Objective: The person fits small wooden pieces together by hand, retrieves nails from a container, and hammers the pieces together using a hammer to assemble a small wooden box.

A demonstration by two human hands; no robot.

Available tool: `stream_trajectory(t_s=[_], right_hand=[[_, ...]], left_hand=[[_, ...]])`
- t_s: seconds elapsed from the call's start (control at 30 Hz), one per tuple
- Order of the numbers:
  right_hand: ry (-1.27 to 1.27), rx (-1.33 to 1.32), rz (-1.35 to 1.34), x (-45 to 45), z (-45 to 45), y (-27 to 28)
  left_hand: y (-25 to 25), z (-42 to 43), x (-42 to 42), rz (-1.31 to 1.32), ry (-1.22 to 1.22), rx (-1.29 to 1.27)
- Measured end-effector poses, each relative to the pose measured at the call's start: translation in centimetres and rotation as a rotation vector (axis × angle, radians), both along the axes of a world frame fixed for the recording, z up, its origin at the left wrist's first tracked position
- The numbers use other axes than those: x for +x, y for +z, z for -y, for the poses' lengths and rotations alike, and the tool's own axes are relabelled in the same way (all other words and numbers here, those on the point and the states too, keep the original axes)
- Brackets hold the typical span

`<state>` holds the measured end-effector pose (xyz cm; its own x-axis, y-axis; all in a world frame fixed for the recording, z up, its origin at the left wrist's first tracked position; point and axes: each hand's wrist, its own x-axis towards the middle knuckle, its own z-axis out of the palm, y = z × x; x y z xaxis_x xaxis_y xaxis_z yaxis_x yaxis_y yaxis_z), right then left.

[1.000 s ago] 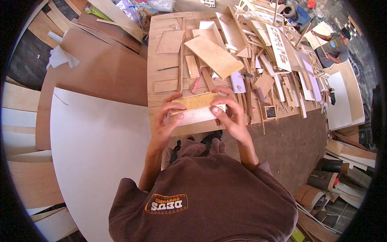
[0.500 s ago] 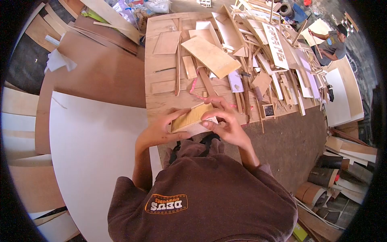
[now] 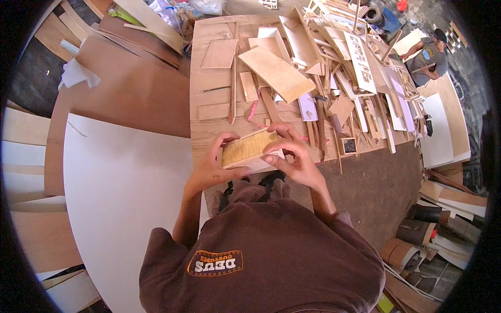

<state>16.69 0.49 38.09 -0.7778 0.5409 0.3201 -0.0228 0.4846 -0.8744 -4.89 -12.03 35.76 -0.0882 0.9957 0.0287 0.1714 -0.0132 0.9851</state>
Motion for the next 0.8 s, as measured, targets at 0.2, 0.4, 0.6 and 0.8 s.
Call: stream_trajectory(t_s=[0.2,0.4,0.6,0.8], right_hand=[[-0.043,-0.175,-0.097,-1.0,0.5,0.9],[0.076,-0.178,-0.151,-0.9,-0.6,0.4],[0.153,-0.184,-0.216,-0.7,-1.2,-0.3],[0.093,-0.216,-0.196,-0.7,-0.6,-0.5]], left_hand=[[-0.3,0.5,0.2,0.206,0.122,0.138],[-0.5,0.9,0.4,0.118,0.172,0.239],[-1.3,1.0,0.2,0.142,0.164,0.228],[-1.3,0.8,-0.2,0.123,0.099,0.208]])
